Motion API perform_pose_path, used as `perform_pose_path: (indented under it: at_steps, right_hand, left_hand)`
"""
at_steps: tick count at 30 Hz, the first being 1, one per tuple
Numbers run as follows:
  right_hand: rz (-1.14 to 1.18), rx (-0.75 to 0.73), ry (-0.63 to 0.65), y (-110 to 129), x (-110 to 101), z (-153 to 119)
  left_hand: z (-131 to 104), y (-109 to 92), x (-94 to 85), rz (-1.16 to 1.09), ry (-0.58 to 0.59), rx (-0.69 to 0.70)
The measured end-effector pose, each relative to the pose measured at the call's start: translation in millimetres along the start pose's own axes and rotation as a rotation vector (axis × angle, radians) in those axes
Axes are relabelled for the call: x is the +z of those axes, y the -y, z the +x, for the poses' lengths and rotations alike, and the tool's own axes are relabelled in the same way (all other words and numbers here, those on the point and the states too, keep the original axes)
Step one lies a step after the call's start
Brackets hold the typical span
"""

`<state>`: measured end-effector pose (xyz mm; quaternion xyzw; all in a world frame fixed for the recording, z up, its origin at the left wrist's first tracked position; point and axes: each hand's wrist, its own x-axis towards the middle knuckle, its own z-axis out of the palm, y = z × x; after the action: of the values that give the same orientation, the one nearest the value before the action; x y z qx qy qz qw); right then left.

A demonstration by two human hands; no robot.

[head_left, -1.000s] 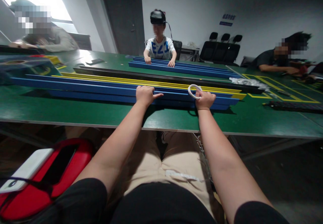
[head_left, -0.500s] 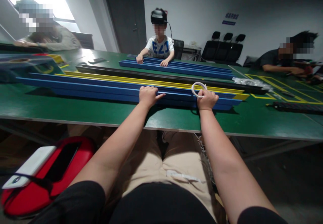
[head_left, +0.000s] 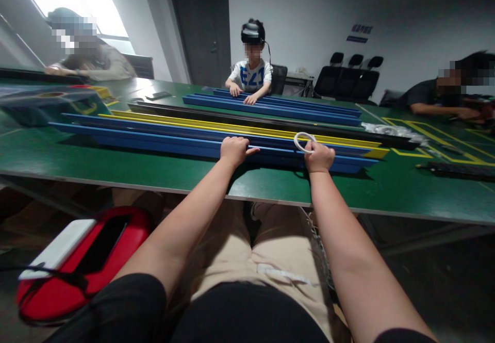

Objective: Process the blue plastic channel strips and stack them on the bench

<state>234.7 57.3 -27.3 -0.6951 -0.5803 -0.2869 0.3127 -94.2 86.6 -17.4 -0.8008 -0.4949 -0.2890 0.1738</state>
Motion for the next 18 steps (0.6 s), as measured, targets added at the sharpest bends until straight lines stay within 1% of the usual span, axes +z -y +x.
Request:
perform_pose_path:
  at_steps: [6, 11, 15, 18]
  right_hand:
    - [-0.013, -0.008, -0.024, -0.5, 0.6, 1.9]
    - [0.003, -0.018, -0.046, -1.8, 1.2, 3.0]
    - [0.019, -0.018, -0.050, -1.3, 0.2, 3.5]
    - [0.030, -0.010, -0.038, -0.8, -0.7, 3.6]
  left_hand:
    - [-0.5, 2.0, -0.8, -0.017, 0.004, 0.027]
    - [-1.0, 1.7, -3.6, -0.032, 0.003, 0.023]
    - [-0.6, -2.6, -10.4, -0.046, -0.027, -0.003]
    - [0.1, -7.0, -15.4, -0.062, -0.032, -0.056]
